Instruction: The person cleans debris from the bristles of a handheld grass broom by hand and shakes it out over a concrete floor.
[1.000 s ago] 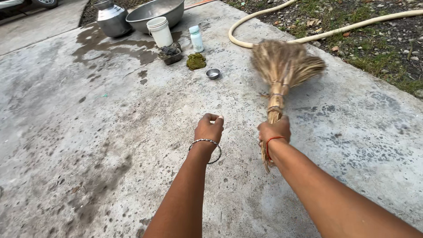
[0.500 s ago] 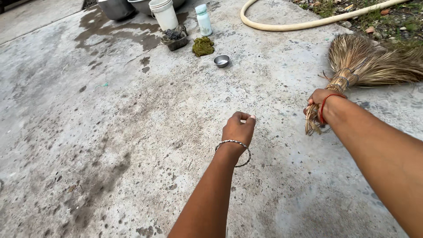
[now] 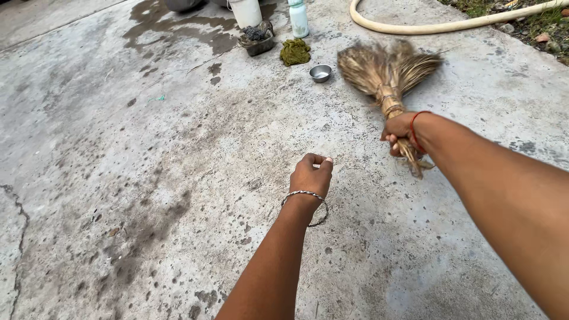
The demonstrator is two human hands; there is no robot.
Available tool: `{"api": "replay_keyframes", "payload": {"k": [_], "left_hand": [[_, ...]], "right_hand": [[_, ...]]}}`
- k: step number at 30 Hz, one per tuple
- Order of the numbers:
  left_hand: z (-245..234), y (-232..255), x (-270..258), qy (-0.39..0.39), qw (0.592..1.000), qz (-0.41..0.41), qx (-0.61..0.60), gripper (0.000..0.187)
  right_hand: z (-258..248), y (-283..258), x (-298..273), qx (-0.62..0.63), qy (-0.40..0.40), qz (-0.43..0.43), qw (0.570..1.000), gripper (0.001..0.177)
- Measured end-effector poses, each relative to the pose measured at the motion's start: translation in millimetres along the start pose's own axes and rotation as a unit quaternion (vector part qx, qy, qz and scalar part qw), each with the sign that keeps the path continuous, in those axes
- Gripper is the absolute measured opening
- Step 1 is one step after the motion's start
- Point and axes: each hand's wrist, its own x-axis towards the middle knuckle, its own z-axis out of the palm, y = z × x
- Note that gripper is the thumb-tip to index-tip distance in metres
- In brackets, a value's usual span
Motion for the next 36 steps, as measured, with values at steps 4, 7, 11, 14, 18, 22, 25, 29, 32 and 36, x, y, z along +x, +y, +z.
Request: {"api": "replay_keyframes", "payload": {"k": [4,7,11,14,18,22,25,29,32,36], "left_hand": [[-10,-7,-6,0.015,1.000,0.022,0.005,0.036],[-20,-22,-12,0.046,0.998,0.033,0.019,0.036],[-43,-36,-20,0.082,0.995,0.054,0.015,0.035],[-70,-45,-35,0.104,0.993,0.049,0.024,0.035],[-104,-58,-54,0.117,0.992,-0.038,0.004,0.034],[-130,-81,-65,0.174,0.985,0.012,0.018,0.032],[-144,-92,-72,0.181,0.983,-0.006,0.016,0.033],[-153,-97,-79,0.172,0.985,-0.027,0.000,0.031],[-155,-100,-76,0.173,0.985,-0.029,-0.004,0.031],[-157,-100,-74,0.176,0.984,-0.035,0.004,0.031]], "right_hand": [[66,34,-49,-0.019,0.012,-0.068,0.997,0.008],[121,68,-76,-0.054,0.022,-0.113,0.992,0.009],[188,104,-100,-0.150,-0.055,-0.167,0.973,0.007],[226,116,-128,-0.161,-0.115,-0.172,0.965,0.022],[246,115,-169,-0.104,-0.218,-0.136,0.961,0.013],[224,107,-199,-0.100,-0.233,-0.163,0.954,0.026],[210,112,-200,-0.028,-0.159,-0.184,0.970,0.025],[212,113,-146,0.104,-0.066,-0.133,0.983,0.013],[220,115,-110,0.123,-0.084,-0.071,0.986,0.005],[232,135,-152,-0.010,-0.077,-0.064,0.995,0.013]]}}
